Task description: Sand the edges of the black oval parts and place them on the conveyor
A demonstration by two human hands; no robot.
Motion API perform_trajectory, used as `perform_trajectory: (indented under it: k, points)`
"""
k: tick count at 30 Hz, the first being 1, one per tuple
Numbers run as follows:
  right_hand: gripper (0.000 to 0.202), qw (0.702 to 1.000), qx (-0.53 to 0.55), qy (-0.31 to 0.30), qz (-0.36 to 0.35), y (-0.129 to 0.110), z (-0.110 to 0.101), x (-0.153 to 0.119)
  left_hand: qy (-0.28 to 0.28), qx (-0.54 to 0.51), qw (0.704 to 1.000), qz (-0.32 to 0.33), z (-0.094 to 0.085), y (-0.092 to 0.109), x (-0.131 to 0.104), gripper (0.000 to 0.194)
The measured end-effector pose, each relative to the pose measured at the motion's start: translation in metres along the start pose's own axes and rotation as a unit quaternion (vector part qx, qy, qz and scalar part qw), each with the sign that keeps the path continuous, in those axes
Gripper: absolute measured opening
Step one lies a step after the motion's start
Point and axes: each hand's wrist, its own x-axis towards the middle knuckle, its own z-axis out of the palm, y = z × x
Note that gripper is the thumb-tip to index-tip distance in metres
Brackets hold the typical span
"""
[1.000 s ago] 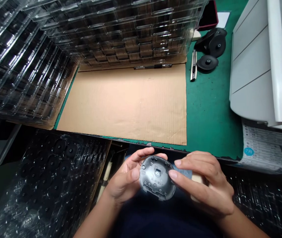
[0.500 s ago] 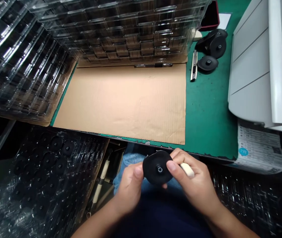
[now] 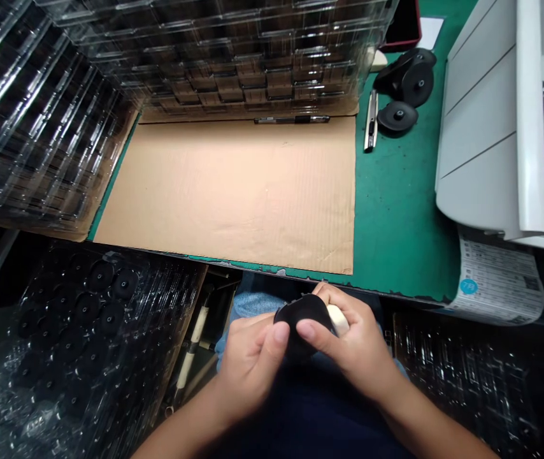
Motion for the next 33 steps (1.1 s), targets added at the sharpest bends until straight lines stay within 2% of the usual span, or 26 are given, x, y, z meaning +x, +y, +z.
perform_trajectory:
  k: [3, 6, 10, 13, 25, 29, 31, 33]
  points:
    - [0.037, 1.0, 0.001, 0.009, 0.009, 0.003, 0.003, 0.002, -0.011, -0.015, 1.0, 0.005, 0.002, 0.0, 0.001, 0.048]
    - [0.039, 1.0, 0.02, 0.01, 0.014, 0.002, 0.004, 0.003, -0.024, -0.064, 0.997, -0.03, 0.002, 0.002, 0.001, 0.053]
    - [0.038, 0.997, 0.069, -0.03, 0.019, -0.003, 0.002, 0.002, -0.039, -0.139, 0.986, -0.087, 0.001, 0.003, 0.003, 0.057]
    - [0.037, 0.995, 0.09, -0.033, 0.015, -0.008, 0.001, 0.001, -0.046, -0.177, 0.977, -0.109, 0.001, 0.003, 0.004, 0.058]
    - [0.034, 0.998, 0.068, -0.004, -0.008, 0.0, 0.001, -0.001, -0.045, -0.201, 0.97, -0.131, -0.001, 0.001, 0.002, 0.059]
    - [0.033, 0.997, 0.03, 0.029, -0.062, -0.003, 0.0, 0.004, 0.005, -0.283, 0.952, -0.116, -0.002, -0.006, 0.005, 0.038]
    - [0.03, 0.99, -0.009, 0.051, -0.128, -0.006, 0.001, 0.01, 0.032, -0.322, 0.941, -0.103, -0.004, -0.012, 0.006, 0.034]
    - [0.025, 0.973, -0.055, 0.045, -0.218, -0.009, 0.003, 0.018, 0.049, -0.321, 0.942, -0.078, -0.009, -0.019, 0.007, 0.034]
